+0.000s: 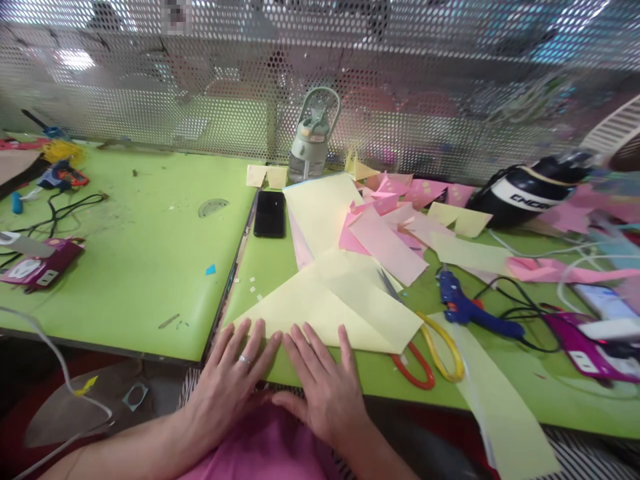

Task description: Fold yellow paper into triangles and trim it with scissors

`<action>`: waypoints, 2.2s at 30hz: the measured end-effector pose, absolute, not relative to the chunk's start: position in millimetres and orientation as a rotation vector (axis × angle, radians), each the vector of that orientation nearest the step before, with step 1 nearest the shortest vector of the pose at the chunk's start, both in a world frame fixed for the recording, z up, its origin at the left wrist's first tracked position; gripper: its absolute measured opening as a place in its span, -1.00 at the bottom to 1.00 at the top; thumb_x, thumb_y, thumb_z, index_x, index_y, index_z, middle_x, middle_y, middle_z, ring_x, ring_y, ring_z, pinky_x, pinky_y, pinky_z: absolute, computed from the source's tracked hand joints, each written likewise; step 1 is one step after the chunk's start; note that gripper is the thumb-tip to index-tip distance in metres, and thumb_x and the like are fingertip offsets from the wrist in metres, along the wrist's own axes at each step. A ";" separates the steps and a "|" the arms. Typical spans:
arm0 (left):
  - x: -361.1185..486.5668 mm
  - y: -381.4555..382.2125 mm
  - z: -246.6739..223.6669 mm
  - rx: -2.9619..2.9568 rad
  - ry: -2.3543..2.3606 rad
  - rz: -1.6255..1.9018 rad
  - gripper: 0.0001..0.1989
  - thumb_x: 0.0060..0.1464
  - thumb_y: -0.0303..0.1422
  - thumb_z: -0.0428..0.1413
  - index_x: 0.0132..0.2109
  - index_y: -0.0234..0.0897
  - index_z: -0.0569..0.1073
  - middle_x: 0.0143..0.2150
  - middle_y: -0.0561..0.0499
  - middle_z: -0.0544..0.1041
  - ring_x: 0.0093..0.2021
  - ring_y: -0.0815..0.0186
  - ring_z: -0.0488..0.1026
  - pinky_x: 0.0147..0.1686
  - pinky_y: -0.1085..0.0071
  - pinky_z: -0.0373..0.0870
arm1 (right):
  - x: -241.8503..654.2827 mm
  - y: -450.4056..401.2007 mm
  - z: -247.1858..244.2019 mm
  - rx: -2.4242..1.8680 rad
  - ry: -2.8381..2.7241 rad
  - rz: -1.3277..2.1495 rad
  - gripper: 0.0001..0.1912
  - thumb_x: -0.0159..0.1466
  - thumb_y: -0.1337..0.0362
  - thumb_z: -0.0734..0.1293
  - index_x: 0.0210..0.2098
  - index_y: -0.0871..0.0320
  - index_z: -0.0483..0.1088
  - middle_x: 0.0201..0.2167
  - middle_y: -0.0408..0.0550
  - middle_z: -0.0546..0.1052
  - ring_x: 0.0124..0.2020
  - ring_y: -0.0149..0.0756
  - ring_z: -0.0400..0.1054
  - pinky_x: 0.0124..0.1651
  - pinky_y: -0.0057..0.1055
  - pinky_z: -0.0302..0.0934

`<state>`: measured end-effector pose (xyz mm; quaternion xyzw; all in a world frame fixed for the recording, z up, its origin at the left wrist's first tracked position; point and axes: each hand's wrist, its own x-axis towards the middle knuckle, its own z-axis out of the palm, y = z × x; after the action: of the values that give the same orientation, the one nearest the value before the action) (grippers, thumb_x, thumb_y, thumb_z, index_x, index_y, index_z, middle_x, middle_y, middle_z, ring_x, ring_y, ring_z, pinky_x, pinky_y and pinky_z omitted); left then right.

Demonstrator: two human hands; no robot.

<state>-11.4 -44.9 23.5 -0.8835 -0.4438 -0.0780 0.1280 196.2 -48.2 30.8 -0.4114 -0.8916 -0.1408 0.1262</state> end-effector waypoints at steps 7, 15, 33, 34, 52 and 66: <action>-11.3 -44.9 22.4 -2.549 -1.287 -0.232 -0.17 0.07 0.13 0.08 0.35 -0.20 0.17 0.29 -0.20 0.30 0.26 -0.09 0.25 0.19 -0.03 0.25 | 196.5 -48.6 26.7 -1.203 -2.578 -0.468 -0.24 0.29 -0.19 0.19 0.22 0.30 0.27 0.20 0.13 0.41 0.34 -0.03 0.04 0.37 0.24 -0.49; -12.3 -44.2 23.4 -2.547 -1.274 -0.214 -0.19 0.07 0.12 0.09 0.35 -0.18 0.17 0.29 -0.18 0.29 0.26 -0.07 0.25 0.19 -0.02 0.26 | 197.2 -47.2 28.0 -1.206 -2.545 -0.433 -0.29 0.32 -0.17 0.14 0.20 0.24 0.31 0.17 0.09 0.44 0.26 -0.07 0.16 0.37 0.20 -0.51; -17.2 -48.3 23.0 -2.632 -1.316 -0.254 -0.21 0.10 0.07 0.11 0.36 -0.19 0.17 0.32 -0.22 0.27 0.28 -0.11 0.23 0.24 -0.06 0.19 | 214.7 -61.1 34.6 -1.319 -2.652 -0.363 -0.12 0.28 -0.27 0.06 0.28 0.34 0.18 0.23 0.21 0.35 0.29 -0.02 0.13 0.34 0.25 -0.58; -17.3 -48.4 23.0 -2.636 -1.316 -0.249 -0.21 0.10 0.08 0.10 0.36 -0.20 0.17 0.32 -0.22 0.27 0.28 -0.12 0.23 0.24 -0.06 0.19 | 217.6 -61.9 35.1 -1.329 -2.656 -0.358 -0.11 0.28 -0.28 0.05 0.28 0.34 0.18 0.23 0.21 0.35 0.28 -0.02 0.15 0.35 0.25 -0.59; -19.6 -44.4 25.7 -2.640 -1.299 -0.305 -0.24 0.15 0.12 0.00 0.32 -0.29 0.25 0.31 -0.13 0.31 0.28 -0.01 0.25 0.30 0.06 0.08 | 275.3 -81.1 30.9 -1.489 -2.549 -0.420 -0.04 0.31 -0.26 -0.02 0.42 0.34 -0.23 0.16 0.29 0.42 0.14 0.04 0.34 0.34 0.17 -0.35; -40.0 -13.6 69.1 -2.554 -1.541 -0.402 -0.43 0.31 -0.02 -0.14 0.19 -0.42 0.32 0.08 -0.20 0.53 -0.02 0.13 0.52 -0.06 0.21 0.44 | 273.9 -76.3 28.7 -1.448 -2.519 -0.476 -0.14 0.35 -0.13 0.05 0.42 0.34 -0.21 0.14 0.31 0.43 0.10 0.07 0.37 0.33 0.22 -0.34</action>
<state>-40.0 -13.6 69.1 -0.8467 -0.5110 -0.1332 0.0656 273.9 -76.3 28.7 -0.4895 -0.8514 -0.1609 0.0983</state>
